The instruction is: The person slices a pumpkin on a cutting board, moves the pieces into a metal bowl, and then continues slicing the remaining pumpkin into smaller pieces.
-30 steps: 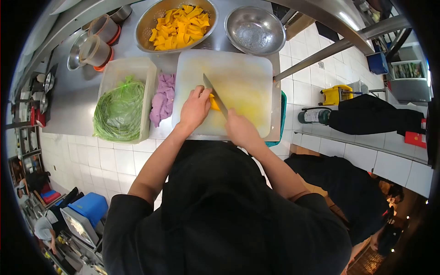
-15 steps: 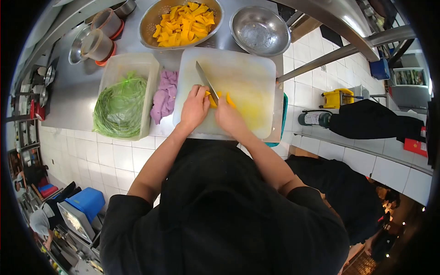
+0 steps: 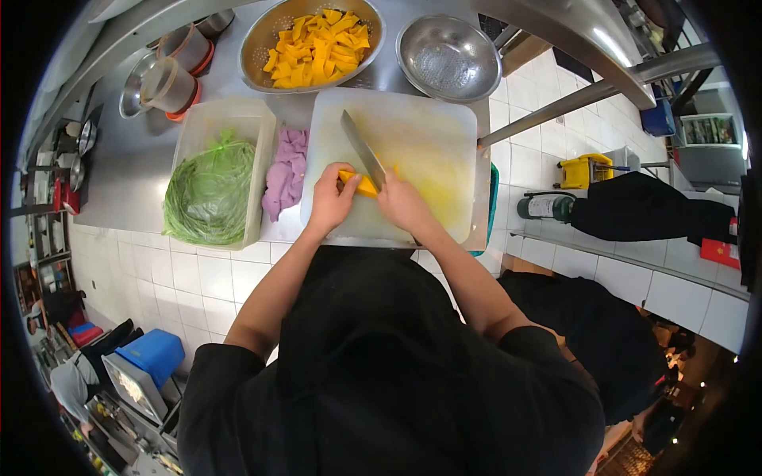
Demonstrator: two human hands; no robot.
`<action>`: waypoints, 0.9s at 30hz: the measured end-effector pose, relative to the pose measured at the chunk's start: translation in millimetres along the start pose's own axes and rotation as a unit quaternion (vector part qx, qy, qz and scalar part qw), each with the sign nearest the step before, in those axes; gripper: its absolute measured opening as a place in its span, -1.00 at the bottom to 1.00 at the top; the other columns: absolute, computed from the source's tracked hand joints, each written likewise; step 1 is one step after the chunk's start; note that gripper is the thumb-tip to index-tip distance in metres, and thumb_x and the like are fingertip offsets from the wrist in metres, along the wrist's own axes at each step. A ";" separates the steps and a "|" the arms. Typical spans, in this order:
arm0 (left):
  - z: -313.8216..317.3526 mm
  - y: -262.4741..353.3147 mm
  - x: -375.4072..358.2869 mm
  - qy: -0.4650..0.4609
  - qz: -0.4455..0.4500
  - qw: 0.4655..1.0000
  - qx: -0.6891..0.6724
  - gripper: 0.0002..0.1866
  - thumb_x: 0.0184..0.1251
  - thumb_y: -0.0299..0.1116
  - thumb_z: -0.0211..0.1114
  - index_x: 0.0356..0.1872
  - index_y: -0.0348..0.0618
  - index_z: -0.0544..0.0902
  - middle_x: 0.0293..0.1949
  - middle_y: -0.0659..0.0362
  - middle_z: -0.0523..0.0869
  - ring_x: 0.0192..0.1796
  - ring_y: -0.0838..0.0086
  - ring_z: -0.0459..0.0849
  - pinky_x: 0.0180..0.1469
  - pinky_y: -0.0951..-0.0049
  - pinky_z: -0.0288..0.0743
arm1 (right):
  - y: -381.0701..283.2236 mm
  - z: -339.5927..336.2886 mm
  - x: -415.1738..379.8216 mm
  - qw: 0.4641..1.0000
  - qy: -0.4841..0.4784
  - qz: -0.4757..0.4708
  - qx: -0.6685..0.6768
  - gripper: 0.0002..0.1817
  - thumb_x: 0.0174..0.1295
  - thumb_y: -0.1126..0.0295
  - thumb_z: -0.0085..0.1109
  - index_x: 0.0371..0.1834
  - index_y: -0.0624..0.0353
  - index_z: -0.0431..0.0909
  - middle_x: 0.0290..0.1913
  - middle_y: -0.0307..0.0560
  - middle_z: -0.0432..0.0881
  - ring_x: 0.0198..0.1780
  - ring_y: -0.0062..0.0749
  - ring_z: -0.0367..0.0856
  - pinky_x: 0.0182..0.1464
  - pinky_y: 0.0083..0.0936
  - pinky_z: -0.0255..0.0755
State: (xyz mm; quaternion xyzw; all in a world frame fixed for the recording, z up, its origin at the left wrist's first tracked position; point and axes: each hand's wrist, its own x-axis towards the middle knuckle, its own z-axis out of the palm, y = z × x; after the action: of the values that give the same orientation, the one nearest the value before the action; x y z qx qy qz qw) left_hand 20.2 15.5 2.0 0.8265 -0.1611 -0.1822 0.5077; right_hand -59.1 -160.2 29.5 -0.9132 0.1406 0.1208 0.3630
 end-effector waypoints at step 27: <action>-27.0 5.2 6.5 -0.116 0.282 0.908 0.288 -0.62 0.29 -0.51 0.27 0.12 -0.01 0.75 0.06 0.13 0.60 0.17 0.16 0.56 0.27 0.24 0.54 | -12.7 -4.7 -19.6 0.992 -0.003 -0.021 -0.128 -0.75 0.46 0.41 -0.01 0.06 0.37 0.42 -0.36 0.33 0.74 -0.26 0.30 0.79 -0.15 0.17 0.64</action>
State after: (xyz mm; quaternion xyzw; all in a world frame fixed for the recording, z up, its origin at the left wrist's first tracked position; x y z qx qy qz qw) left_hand 38.1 31.4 17.1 0.8299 -0.4909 -0.0721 0.2551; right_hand -72.4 -151.3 47.1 -0.9544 0.1039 0.1330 0.2461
